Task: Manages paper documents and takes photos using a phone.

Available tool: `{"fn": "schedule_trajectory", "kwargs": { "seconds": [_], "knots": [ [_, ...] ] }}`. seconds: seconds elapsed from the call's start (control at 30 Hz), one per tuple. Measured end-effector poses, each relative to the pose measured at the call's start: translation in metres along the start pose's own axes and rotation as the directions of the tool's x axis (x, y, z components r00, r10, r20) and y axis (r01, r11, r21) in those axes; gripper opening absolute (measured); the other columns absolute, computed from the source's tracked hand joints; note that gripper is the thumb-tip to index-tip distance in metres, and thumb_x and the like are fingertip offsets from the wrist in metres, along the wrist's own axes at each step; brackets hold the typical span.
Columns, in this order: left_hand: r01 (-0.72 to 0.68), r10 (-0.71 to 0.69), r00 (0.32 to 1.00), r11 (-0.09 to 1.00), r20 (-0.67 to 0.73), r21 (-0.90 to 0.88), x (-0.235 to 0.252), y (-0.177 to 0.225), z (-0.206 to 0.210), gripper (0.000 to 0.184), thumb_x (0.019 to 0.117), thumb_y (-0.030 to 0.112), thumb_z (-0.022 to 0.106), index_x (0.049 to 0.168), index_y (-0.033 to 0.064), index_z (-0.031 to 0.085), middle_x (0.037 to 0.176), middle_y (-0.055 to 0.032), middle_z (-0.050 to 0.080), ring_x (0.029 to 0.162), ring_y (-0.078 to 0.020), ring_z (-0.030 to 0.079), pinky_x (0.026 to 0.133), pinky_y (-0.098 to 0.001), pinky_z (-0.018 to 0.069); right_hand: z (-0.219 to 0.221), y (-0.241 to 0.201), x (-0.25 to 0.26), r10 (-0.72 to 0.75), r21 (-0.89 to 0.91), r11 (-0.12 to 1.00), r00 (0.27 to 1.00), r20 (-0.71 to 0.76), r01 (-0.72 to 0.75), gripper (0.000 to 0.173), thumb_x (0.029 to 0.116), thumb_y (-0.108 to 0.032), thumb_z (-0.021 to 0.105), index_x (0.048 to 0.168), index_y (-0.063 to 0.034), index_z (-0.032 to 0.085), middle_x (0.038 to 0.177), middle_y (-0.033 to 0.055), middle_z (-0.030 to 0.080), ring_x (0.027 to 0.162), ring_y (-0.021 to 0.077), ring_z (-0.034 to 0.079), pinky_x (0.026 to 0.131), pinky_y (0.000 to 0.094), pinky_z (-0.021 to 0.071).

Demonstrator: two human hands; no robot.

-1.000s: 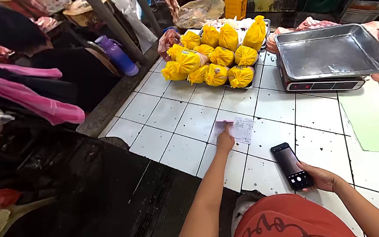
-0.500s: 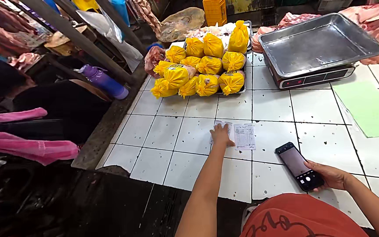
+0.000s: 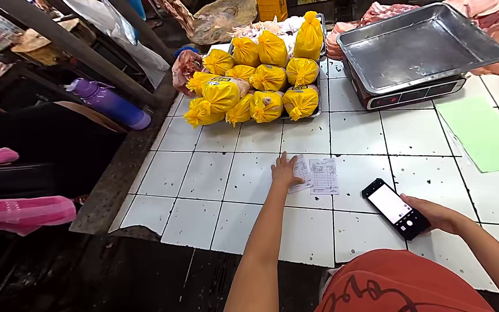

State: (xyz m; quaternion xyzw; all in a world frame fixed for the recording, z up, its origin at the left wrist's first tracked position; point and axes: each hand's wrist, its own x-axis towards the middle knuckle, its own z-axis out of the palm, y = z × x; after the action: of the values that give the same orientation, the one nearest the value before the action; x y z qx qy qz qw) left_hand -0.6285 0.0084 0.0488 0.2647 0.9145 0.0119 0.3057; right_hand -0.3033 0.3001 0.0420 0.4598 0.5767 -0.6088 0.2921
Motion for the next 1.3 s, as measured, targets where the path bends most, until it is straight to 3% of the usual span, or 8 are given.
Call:
{"fn": "schedule_trajectory", "kwargs": {
  "seconds": [0.33, 0.5, 0.63, 0.8, 0.9, 1.0, 1.07, 1.3],
  "knots": [
    [-0.244, 0.241, 0.96, 0.97, 0.14, 0.009, 0.002, -0.015, 0.006, 0.11, 0.0755, 0.019, 0.091, 0.164, 0.029, 0.025, 0.172, -0.0148, 0.005, 0.157, -0.0446, 0.007, 0.116, -0.0698, 0.0227, 0.04, -0.034, 0.009, -0.031, 0.067, 0.997, 0.998, -0.061, 0.035, 0.048, 0.1127, -0.045, 0.027, 0.149, -0.0184, 0.044, 0.13, 0.0197, 0.063, 0.11, 0.037, 0.066, 0.083, 0.0562, 0.0551],
    [-0.234, 0.234, 0.947, 0.972, 0.222, -0.026, 0.001, -0.02, 0.014, 0.127, 0.0748, 0.034, 0.091, 0.166, 0.0277, 0.004, 0.171, -0.0143, -0.017, 0.157, -0.0408, -0.016, 0.118, -0.0717, -0.0055, 0.064, -0.059, 0.022, -0.006, 0.145, 0.989, 1.0, -0.008, 0.008, 0.048, 0.1126, -0.046, 0.026, 0.152, -0.0215, 0.039, 0.131, 0.0194, 0.062, 0.109, 0.0366, 0.066, 0.082, 0.0549, 0.0558],
    [-0.222, 0.222, 0.954, 0.975, 0.204, -0.021, 0.002, -0.021, 0.024, 0.137, 0.0693, 0.049, 0.092, 0.166, 0.0268, -0.004, 0.169, -0.0157, -0.024, 0.154, -0.0396, -0.024, 0.116, -0.0711, -0.0144, 0.067, -0.064, 0.022, -0.035, 0.066, 0.997, 0.998, -0.054, 0.038, 0.051, 0.1124, -0.046, 0.028, 0.155, -0.0194, 0.038, 0.136, 0.0211, 0.059, 0.116, 0.038, 0.063, 0.088, 0.0578, 0.0534],
    [-0.27, 0.27, 0.963, 0.959, -0.01, -0.085, -0.003, -0.029, 0.036, 0.115, 0.0743, 0.064, 0.081, 0.165, 0.0312, 0.019, 0.171, -0.0207, -0.011, 0.157, -0.0406, -0.014, 0.121, -0.0651, -0.0102, 0.057, -0.05, 0.02, -0.02, 0.088, 0.996, 0.998, -0.066, 0.026, 0.052, 0.1123, -0.047, 0.028, 0.154, -0.0186, 0.038, 0.134, 0.0197, 0.061, 0.112, 0.0361, 0.065, 0.086, 0.0557, 0.0549],
    [-0.383, 0.301, 0.861, 0.914, -0.41, -0.132, -0.011, -0.033, 0.058, 0.077, 0.0837, 0.054, 0.077, 0.148, 0.0165, 0.056, 0.161, -0.0261, 0.034, 0.149, -0.0473, 0.029, 0.122, -0.0615, 0.0182, 0.057, -0.047, 0.02, -0.038, 0.088, 0.995, 0.996, -0.082, 0.045, 0.051, 0.1125, -0.046, 0.028, 0.154, -0.0176, 0.039, 0.134, 0.0201, 0.061, 0.113, 0.0363, 0.065, 0.085, 0.056, 0.055],
    [-0.449, 0.326, 0.795, 0.883, -0.512, -0.134, -0.016, -0.032, 0.073, 0.054, 0.0923, 0.041, 0.072, 0.133, 0.0049, 0.067, 0.137, -0.0257, 0.06, 0.131, -0.0452, 0.053, 0.113, -0.0567, 0.0376, 0.061, -0.05, 0.022, -0.055, 0.081, 0.995, 0.994, -0.094, 0.063, 0.049, 0.1128, -0.044, 0.03, 0.152, -0.0159, 0.041, 0.134, 0.0207, 0.06, 0.114, 0.037, 0.064, 0.087, 0.0578, 0.0535],
    [-0.431, 0.311, 0.799, 0.893, -0.515, -0.13, -0.018, -0.033, 0.079, 0.059, 0.0934, 0.044, 0.07, 0.136, 0.0026, 0.064, 0.138, -0.0255, 0.059, 0.133, -0.0438, 0.053, 0.115, -0.0569, 0.0354, 0.062, -0.054, 0.023, -0.065, 0.045, 0.997, 0.993, -0.097, 0.07, 0.051, 0.1128, -0.044, 0.03, 0.153, -0.0152, 0.041, 0.137, 0.0215, 0.059, 0.116, 0.0378, 0.063, 0.089, 0.0584, 0.0523],
    [-0.187, 0.15, 0.952, 0.975, -0.265, -0.118, -0.015, -0.032, 0.061, 0.096, 0.0895, 0.066, 0.064, 0.162, 0.0132, 0.029, 0.169, -0.0159, 0.022, 0.158, -0.0351, 0.013, 0.125, -0.0601, 0.004, 0.069, -0.077, 0.03, -0.113, -0.07, 0.992, 0.99, -0.087, 0.107, 0.05, 0.1128, -0.044, 0.029, 0.15, -0.0146, 0.045, 0.136, 0.0223, 0.058, 0.117, 0.0373, 0.062, 0.09, 0.057, 0.0515]
  ]
}}
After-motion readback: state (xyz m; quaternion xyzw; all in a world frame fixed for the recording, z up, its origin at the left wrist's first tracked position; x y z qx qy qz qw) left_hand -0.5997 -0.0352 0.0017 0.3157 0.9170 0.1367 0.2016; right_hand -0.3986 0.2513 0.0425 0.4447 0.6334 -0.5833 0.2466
